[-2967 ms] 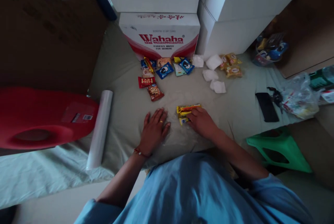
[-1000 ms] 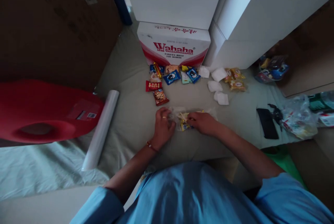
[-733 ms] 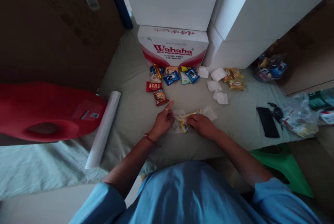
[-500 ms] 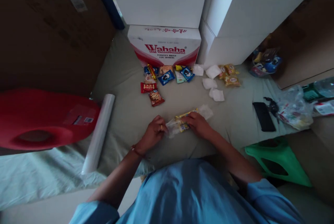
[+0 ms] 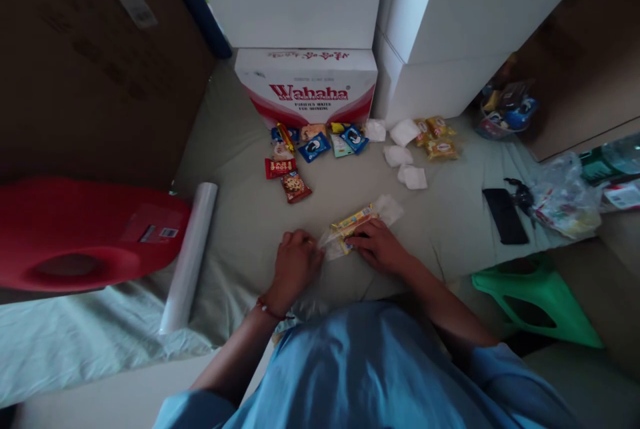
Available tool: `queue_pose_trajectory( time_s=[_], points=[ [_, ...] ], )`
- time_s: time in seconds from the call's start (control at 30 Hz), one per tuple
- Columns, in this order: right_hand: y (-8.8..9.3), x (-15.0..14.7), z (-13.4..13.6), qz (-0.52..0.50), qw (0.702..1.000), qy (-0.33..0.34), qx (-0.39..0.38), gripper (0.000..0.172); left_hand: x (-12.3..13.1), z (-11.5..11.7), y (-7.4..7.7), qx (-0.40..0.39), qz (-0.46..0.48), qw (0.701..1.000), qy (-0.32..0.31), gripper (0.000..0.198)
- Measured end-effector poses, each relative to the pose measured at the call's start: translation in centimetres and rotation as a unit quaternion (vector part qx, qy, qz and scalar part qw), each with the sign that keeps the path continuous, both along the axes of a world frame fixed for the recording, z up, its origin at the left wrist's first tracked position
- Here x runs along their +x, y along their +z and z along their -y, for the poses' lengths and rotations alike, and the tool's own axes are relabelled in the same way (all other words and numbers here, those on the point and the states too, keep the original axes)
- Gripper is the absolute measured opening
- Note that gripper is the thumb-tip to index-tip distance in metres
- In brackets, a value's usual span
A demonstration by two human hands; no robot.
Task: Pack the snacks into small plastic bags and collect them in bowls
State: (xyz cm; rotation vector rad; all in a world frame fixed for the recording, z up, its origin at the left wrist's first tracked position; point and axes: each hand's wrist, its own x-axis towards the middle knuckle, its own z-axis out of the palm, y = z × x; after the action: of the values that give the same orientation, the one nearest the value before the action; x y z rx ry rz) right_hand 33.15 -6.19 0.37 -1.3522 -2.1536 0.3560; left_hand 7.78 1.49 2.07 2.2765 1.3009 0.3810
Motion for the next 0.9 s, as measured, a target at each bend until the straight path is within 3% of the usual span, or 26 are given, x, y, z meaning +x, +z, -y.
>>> queue_pose_trajectory(
  time_s=[0.13, 0.23, 0.4, 0.53, 0.6, 0.67, 0.73, 0.8, 0.9],
  points=[
    [0.1, -0.3, -0.2, -0.007, 0.999, -0.009, -0.044, 0.028, -0.3, 0.3, 1.4, -0.089, 0.126, 0.988, 0.008, 0.019],
    [0.4, -0.8, -0.4, -0.012, 0.997, -0.015, -0.072, 0.028, 2.1, 0.6, 2.3, -0.144, 0.199, 0.969, 0.02, 0.02],
    [0.2, -1.3, -0.3, -0.008, 0.995, -0.041, -0.085, 0.025, 8.3, 0.8, 1.3, -0.07, 0.184, 0.98, -0.014, 0.014],
    [0.8, 0.4, 1.1, -0.085, 0.991, -0.047, -0.088, 0.028, 9.9, 1.3, -0.5, 0.008, 0.129, 0.988, -0.079, 0.028],
    [1.1, 1.8, 1.7, -0.131, 0.976, -0.162, -0.064, 0.031, 9.6, 1.8, -1.0, 0.036, 0.097, 0.988, -0.112, 0.038],
    [1.2, 3.3, 1.6, -0.123, 0.931, -0.342, -0.032, 0.038, 9.2, 2.4, -1.1, 0.059, 0.056, 0.987, -0.141, 0.05],
    [0.9, 4.4, 0.8, -0.073, 0.886, -0.457, -0.026, 0.054, 9.1, 3.0, -1.1, 0.075, 0.013, 0.984, -0.161, 0.062],
    [0.5, 4.8, -0.5, -0.027, 0.876, -0.479, -0.059, 0.064, 9.2, 3.5, -1.1, 0.085, -0.021, 0.982, -0.169, 0.071],
    [0.0, 4.9, -2.3, -0.023, 0.883, -0.449, -0.139, 0.054, 9.4, 3.8, -1.3, 0.094, -0.048, 0.979, -0.172, 0.072]
  ],
)
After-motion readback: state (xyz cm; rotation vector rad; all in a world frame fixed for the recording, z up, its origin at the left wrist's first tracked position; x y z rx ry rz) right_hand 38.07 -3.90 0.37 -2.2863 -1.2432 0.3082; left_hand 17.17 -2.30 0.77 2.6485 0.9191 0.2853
